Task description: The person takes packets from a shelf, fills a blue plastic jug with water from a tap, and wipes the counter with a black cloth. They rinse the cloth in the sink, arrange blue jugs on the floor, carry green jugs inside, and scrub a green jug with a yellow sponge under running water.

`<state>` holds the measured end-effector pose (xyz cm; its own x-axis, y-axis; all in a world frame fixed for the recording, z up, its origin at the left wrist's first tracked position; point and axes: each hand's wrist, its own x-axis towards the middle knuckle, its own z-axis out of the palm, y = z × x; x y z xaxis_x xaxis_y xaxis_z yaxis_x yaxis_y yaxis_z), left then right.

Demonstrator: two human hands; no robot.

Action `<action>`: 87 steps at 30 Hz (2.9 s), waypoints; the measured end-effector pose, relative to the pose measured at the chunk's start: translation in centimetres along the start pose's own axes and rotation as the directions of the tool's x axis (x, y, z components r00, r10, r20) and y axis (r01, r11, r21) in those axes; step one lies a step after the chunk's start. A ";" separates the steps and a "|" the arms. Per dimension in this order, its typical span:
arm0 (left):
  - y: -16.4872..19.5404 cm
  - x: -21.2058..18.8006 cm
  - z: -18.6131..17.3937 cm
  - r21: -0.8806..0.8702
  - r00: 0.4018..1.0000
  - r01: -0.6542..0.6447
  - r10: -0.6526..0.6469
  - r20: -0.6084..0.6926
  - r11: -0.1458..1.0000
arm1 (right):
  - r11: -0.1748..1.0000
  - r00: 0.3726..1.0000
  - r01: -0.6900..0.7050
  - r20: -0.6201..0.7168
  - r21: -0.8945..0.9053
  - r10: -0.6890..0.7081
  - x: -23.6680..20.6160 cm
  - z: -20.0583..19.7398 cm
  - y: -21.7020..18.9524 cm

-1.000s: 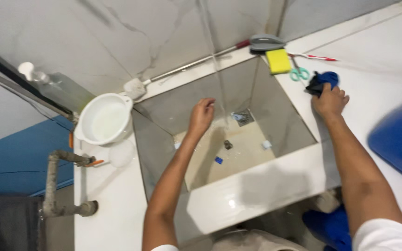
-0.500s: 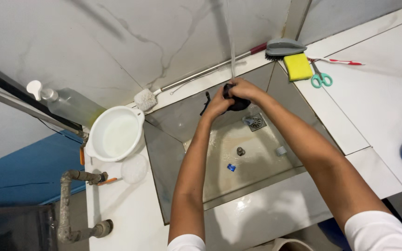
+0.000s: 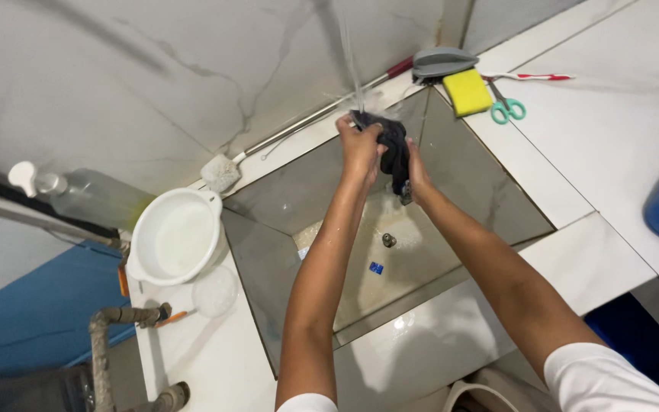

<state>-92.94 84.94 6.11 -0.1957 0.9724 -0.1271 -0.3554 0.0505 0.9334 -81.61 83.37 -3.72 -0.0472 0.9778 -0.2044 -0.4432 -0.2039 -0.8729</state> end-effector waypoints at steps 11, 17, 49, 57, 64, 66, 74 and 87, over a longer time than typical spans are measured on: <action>-11.3 -3.7 -0.7 -0.658 0.887 0.402 -0.091 0.453 0.637 | 0.946 0.948 0.314 -0.027 -0.081 -0.317 -3.1 1.5 -2.1; -14.7 -4.4 -0.5 -0.545 0.715 0.539 -0.008 0.699 0.642 | 0.431 0.774 0.564 0.269 -0.704 -0.573 -8.6 1.7 -1.0; -6.5 -10.8 13.8 -0.204 0.723 0.308 -0.089 0.685 0.929 | 0.690 0.727 0.290 -0.316 -0.663 -0.610 -27.8 -26.6 -20.8; -16.1 -25.8 24.7 -0.062 0.428 0.621 -0.272 0.862 0.781 | 0.726 0.908 0.260 -0.094 -0.637 -0.408 -34.4 -27.9 -17.2; -15.6 -36.5 30.4 0.033 0.164 -0.311 0.020 0.986 0.950 | 0.810 0.735 0.501 -0.644 0.304 -0.213 -42.6 -36.3 -11.2; -14.0 -40.4 31.5 0.069 -0.067 -0.309 -0.094 0.993 0.949 | 0.686 0.777 0.597 -0.511 0.415 -0.368 -43.7 -37.9 -10.0; -4.3 -41.2 31.6 -0.424 -0.215 -0.753 0.421 0.881 0.503 | 0.238 0.024 0.484 -0.259 -0.842 -0.966 -40.1 -38.6 -24.3; 0.2 -25.2 25.1 -0.001 0.264 -0.875 0.479 0.837 0.485 | -0.015 0.516 -0.281 -0.138 -0.960 -0.846 -35.7 -43.9 -11.3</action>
<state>-65.14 66.14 17.95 0.5428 0.4720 0.6947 -0.0023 -0.8263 0.5632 -35.65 48.65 -5.96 0.4738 0.6699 0.5716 0.8789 -0.3190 -0.3545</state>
